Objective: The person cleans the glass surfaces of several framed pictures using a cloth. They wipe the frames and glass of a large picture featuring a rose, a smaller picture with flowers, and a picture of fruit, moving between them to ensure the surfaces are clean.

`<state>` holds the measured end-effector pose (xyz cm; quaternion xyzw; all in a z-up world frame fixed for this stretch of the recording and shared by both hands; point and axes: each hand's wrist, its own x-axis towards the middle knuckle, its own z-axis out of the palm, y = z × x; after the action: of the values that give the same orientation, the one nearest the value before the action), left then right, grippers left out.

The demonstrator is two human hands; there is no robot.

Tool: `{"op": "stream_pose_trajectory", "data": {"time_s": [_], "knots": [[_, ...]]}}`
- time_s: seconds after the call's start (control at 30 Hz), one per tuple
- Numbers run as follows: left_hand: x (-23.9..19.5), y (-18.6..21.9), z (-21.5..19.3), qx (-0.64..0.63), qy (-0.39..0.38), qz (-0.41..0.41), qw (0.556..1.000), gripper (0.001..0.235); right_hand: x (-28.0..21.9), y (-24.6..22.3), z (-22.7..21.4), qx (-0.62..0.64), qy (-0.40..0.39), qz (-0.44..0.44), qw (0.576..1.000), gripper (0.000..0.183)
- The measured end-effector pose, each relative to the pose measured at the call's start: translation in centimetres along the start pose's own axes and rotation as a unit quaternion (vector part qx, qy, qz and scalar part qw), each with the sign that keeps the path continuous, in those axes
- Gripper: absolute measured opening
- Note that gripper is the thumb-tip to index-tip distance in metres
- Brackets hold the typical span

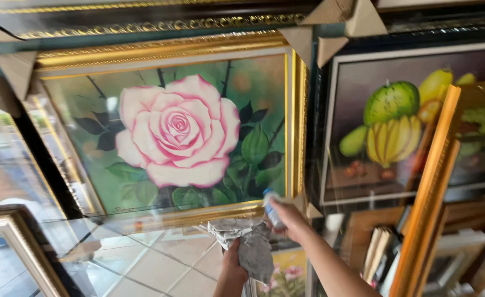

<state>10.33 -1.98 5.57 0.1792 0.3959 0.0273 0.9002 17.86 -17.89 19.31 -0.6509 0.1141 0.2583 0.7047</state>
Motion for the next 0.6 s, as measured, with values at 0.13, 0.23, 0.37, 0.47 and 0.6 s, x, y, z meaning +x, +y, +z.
{"op": "stream_pose_trajectory", "data": {"time_s": [0.13,0.23,0.37,0.47,0.6], "knots": [[-0.5,-0.2,3.1,-0.015,0.031,0.101,0.994,0.035,1.4,-1.9,0.9,0.008,-0.057,0.009,0.998,0.046],[-0.4,-0.3,5.2,-0.012,0.061,0.163,0.985,0.042,2.8,-3.2,1.9,0.004,-0.118,0.033,0.992,0.045],[0.0,-0.8,6.4,0.026,0.048,0.209,0.976,0.031,4.0,-4.2,1.5,0.036,-0.152,0.049,0.987,0.046],[0.3,-1.6,7.0,0.053,0.03,0.216,0.975,0.028,5.3,-4.7,-0.1,0.08,-0.12,0.045,0.989,0.045],[0.1,-4.0,8.5,0.101,0.007,0.193,0.976,0.028,6.4,-4.5,-5.8,0.1,-0.086,0.073,0.989,0.04]]}}
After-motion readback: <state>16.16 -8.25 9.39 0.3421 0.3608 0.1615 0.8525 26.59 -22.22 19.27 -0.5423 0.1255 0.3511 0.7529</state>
